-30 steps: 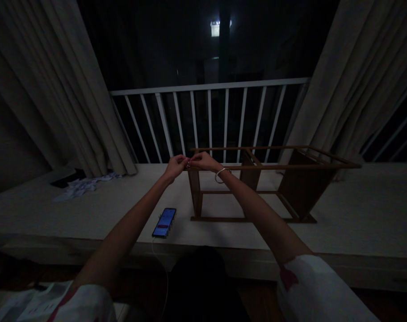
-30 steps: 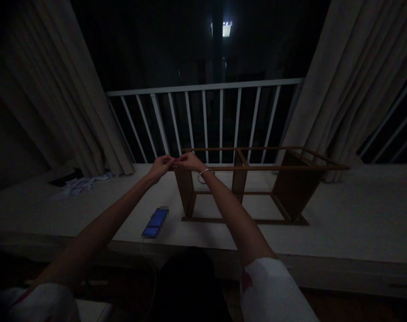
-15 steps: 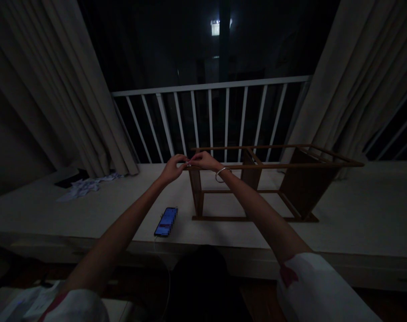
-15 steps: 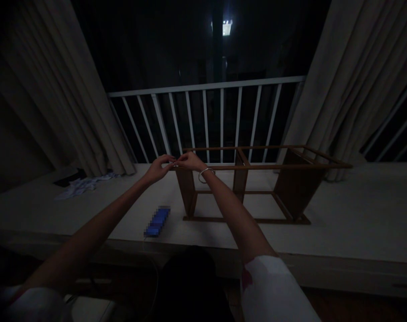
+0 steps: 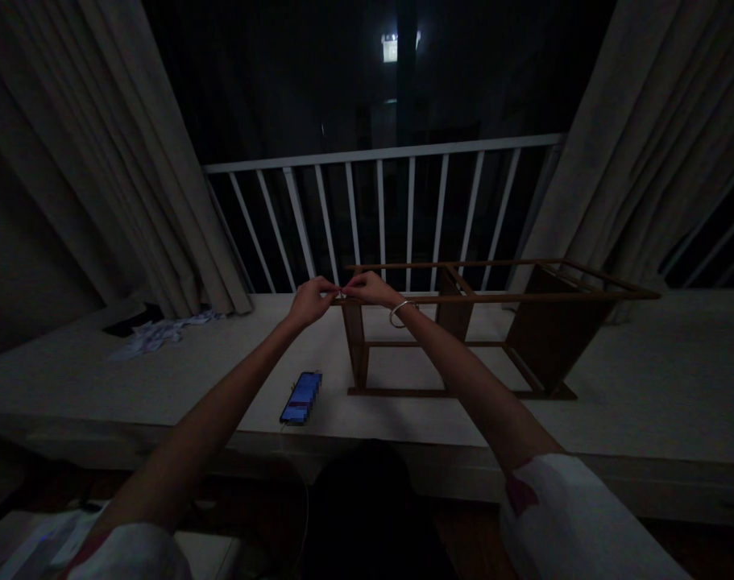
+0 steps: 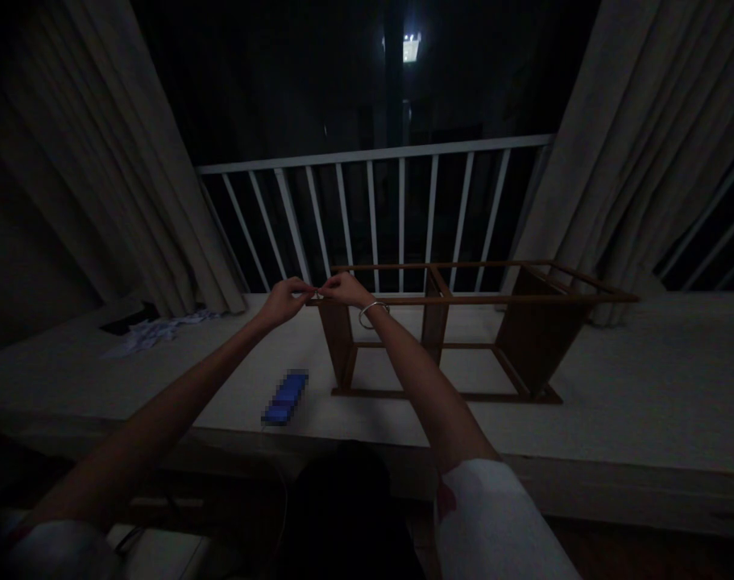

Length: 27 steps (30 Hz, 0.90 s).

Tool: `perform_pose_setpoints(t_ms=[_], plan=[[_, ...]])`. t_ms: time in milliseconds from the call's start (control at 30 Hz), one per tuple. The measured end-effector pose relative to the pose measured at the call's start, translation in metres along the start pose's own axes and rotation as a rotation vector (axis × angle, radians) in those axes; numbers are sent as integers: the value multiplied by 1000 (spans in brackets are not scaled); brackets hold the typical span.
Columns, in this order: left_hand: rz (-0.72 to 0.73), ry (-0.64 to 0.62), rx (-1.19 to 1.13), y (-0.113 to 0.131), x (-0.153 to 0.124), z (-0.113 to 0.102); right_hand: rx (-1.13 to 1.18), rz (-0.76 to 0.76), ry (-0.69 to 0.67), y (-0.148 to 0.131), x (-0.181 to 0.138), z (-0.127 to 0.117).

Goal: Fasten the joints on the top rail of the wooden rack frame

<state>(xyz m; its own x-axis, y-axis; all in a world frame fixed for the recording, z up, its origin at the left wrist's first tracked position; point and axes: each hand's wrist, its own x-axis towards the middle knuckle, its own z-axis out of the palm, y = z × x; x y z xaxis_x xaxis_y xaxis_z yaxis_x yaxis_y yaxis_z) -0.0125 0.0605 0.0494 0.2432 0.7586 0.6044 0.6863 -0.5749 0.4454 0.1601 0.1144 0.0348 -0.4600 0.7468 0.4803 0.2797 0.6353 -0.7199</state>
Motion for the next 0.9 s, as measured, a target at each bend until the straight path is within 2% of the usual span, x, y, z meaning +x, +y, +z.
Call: perform_pose_setpoints(t_ms=[300,433,600,767,900], plan=[[46,-36,98,7,-3,-2,96,-40,-58,-3,-3,0],[55,-56,136,8,-5,-3,100,-11,-62,-4,-3,2],[53,-87,41,7,-8,-5,71,3,-78,-4,-3,1],[122,-90,-74,11,-10,-6,39,-10,-89,-3,-3,-1],[151,-66,-53,15,-11,-5,9,-10,-102,-2,-3,-1]])
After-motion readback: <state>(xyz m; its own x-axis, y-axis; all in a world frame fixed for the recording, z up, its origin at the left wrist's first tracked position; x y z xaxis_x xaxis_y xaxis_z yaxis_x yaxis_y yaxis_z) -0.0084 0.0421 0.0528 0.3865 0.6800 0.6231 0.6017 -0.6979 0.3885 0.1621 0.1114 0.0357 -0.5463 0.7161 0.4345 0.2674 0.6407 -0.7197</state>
